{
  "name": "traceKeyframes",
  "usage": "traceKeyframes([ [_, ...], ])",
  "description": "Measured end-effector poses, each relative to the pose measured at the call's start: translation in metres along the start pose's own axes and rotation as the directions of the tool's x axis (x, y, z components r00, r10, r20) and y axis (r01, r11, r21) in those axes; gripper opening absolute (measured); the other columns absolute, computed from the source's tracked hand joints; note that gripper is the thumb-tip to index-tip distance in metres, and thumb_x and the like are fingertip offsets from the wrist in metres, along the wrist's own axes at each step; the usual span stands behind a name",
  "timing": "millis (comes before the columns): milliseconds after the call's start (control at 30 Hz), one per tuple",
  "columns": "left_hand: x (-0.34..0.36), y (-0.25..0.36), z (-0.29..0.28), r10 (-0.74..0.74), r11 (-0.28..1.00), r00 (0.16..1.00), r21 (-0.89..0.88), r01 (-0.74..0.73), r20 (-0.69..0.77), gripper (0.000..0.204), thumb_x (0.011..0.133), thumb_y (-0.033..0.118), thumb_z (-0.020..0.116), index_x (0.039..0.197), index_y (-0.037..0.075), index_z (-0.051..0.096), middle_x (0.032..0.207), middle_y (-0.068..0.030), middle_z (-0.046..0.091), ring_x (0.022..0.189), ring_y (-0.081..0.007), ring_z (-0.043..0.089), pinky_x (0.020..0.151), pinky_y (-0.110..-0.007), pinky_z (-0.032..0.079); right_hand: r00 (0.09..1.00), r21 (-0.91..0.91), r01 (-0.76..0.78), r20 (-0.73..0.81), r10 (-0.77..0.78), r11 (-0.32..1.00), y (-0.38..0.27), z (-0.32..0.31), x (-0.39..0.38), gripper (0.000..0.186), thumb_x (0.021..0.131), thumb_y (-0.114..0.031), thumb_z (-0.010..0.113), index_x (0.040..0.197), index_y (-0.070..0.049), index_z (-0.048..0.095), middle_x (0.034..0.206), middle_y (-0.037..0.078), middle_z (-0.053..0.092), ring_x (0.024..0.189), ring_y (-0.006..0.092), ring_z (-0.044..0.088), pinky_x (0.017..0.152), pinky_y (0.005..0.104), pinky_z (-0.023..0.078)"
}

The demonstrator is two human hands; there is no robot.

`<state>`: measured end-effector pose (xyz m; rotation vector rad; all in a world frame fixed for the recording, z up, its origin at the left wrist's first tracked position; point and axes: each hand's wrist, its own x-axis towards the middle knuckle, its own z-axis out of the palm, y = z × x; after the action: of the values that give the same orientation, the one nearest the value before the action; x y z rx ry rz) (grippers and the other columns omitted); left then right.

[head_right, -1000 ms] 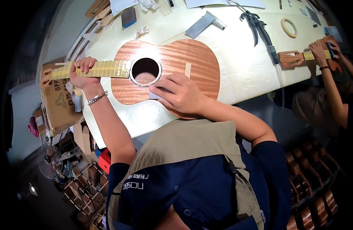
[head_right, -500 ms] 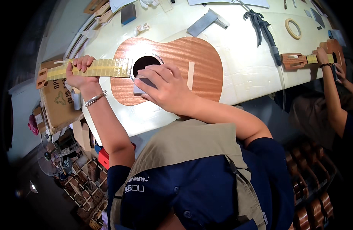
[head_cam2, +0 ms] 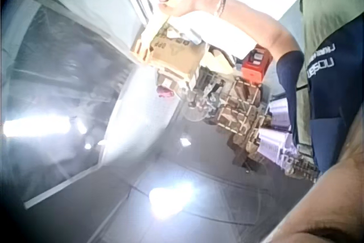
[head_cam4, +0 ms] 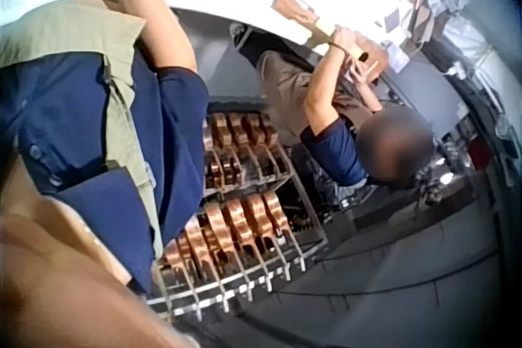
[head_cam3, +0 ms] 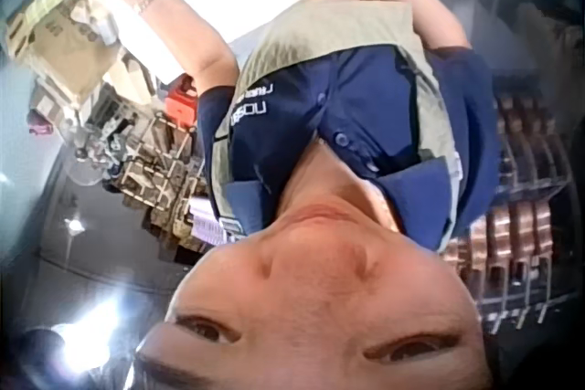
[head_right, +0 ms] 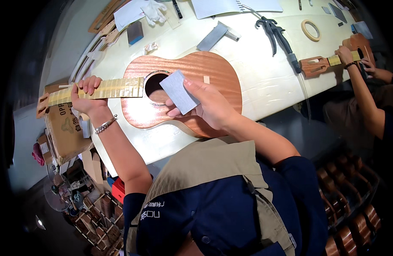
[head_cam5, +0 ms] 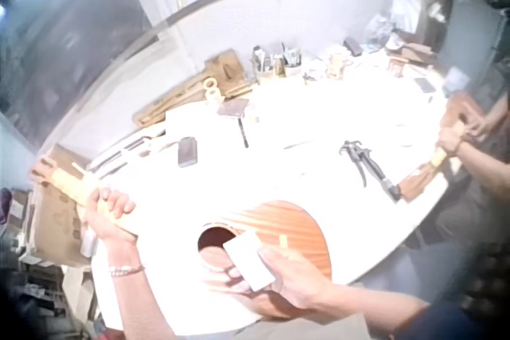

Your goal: The person sands the body and neck of a ukulele using a sanding block at a workbench, turning the instrument to reach different sides.

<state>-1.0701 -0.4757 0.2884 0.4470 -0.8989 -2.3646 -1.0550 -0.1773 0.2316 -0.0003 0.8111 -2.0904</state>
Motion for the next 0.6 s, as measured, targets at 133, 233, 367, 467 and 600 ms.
traceKeyframes([
  [133,-0.003,-0.001,0.007,0.000,1.000,1.000,-0.008,0.000,-0.005,0.020,0.083,0.023,0.047,0.068,0.012,0.039,0.057,0.0014,0.032,0.046,-0.0108,0.030,0.050,-0.028,0.029,1.000,-0.037,-0.006,-0.010,0.006,0.999,0.000,-0.001,-0.006,0.046,0.100,-0.035,0.035,0.123,0.003,0.046,0.103,0.015,0.061,0.080,0.0223,0.065,0.070,0.0336,0.055],
  [233,-0.002,-0.001,0.004,-0.003,1.000,1.000,-0.003,0.003,0.006,0.020,0.083,0.023,0.047,0.069,0.012,0.039,0.057,0.0014,0.032,0.046,-0.0108,0.030,0.050,-0.028,0.030,1.000,-0.110,0.006,-0.010,-0.007,0.994,0.000,0.000,-0.009,0.039,0.096,-0.026,0.045,0.122,0.003,0.046,0.101,0.014,0.059,0.078,0.0199,0.065,0.064,0.0293,0.054],
  [367,-0.001,-0.001,-0.001,-0.003,1.000,1.000,-0.007,0.003,-0.020,0.021,0.084,0.023,0.047,0.068,0.012,0.038,0.057,0.0011,0.031,0.046,-0.0108,0.030,0.050,-0.028,0.030,0.977,-0.447,0.174,-0.035,-0.212,0.877,0.000,0.000,-0.013,0.034,0.087,-0.010,0.061,0.116,0.002,0.047,0.093,0.010,0.058,0.073,0.0130,0.062,0.059,0.0243,0.051],
  [467,-0.003,0.000,-0.007,0.005,1.000,0.999,-0.018,-0.006,-0.041,0.022,0.084,0.022,0.047,0.068,0.013,0.037,0.057,0.0010,0.030,0.046,-0.0107,0.030,0.049,-0.027,0.029,0.965,-0.502,0.146,-0.118,-0.235,0.852,-0.011,-0.004,-0.014,0.032,0.083,-0.007,0.066,0.109,0.000,0.049,0.086,0.006,0.058,0.073,0.0087,0.061,0.059,0.0224,0.050],
  [600,-0.008,-0.001,-0.005,0.023,0.999,0.998,-0.029,-0.025,-0.066,0.022,0.084,0.022,0.048,0.068,0.012,0.037,0.057,0.0011,0.031,0.046,-0.0108,0.030,0.048,-0.027,0.029,0.945,-0.355,0.250,-0.114,-0.307,0.901,-0.009,-0.014,-0.007,0.018,0.086,-0.015,0.066,0.093,-0.003,0.055,0.082,0.002,0.061,0.077,0.0070,0.060,0.062,0.0211,0.048],
])
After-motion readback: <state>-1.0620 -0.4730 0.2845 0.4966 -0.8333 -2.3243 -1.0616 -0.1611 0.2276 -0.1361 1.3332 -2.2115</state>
